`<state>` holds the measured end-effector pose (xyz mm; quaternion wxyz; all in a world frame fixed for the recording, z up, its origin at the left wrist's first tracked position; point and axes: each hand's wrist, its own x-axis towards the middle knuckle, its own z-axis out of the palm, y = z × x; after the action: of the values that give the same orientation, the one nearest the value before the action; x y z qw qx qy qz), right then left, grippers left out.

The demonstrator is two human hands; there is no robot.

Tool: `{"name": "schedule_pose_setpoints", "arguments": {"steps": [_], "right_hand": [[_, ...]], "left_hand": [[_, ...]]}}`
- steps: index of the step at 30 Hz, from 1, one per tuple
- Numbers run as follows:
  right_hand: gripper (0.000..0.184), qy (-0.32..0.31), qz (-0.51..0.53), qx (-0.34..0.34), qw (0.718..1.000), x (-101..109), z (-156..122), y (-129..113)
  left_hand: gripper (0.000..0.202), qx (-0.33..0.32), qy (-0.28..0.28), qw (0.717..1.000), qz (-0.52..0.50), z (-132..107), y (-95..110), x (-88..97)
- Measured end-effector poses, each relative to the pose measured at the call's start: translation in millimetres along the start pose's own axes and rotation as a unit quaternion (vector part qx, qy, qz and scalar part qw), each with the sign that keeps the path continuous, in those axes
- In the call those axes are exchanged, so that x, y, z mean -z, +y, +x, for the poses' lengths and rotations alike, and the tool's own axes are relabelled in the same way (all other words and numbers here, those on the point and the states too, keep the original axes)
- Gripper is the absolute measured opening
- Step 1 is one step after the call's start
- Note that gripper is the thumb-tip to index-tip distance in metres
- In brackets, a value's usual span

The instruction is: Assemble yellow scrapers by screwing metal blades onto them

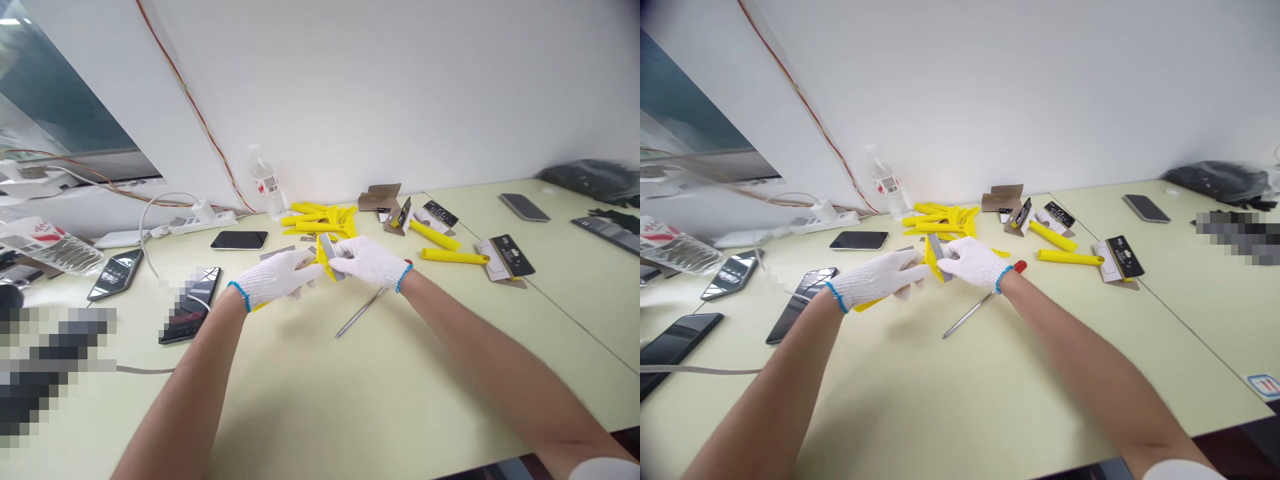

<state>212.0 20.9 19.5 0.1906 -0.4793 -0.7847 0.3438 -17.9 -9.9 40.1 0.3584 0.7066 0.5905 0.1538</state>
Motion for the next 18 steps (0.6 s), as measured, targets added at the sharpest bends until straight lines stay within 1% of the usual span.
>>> {"name": "schedule_pose_setpoints", "arguments": {"steps": [3, 9, 12, 14, 16, 18], "right_hand": [[0.021, -0.003, 0.017, -0.03, 0.999, 3.5, 1.7, 8.0], [0.022, -0.034, 0.084, -0.069, 0.994, 4.4, 5.9, 19.5], [0.022, -0.05, 0.089, -0.085, 0.991, 3.7, 7.3, 20.9], [0.029, -0.053, 0.075, -0.084, 0.992, 5.0, 7.3, 20.3], [0.039, -0.037, 0.047, -0.089, 0.994, 9.2, 7.4, 21.0], [0.047, 0.014, -0.025, -0.1, 0.995, 16.8, 8.3, 25.7]], "left_hand": [[0.031, 0.005, -0.021, 1.0, 0.017, 0.6, -1.1, 2.5], [0.033, 0.016, -0.019, 0.999, 0.035, 3.5, -4.2, -1.7], [0.035, 0.018, -0.026, 0.999, 0.043, 3.9, -4.7, -3.7], [0.037, 0.019, -0.033, 0.998, 0.049, 3.7, -4.8, -3.2], [0.038, 0.023, -0.041, 0.997, 0.055, 3.2, -4.9, -0.8], [0.039, 0.03, -0.049, 0.996, 0.062, 2.4, -5.2, 2.7]]}}
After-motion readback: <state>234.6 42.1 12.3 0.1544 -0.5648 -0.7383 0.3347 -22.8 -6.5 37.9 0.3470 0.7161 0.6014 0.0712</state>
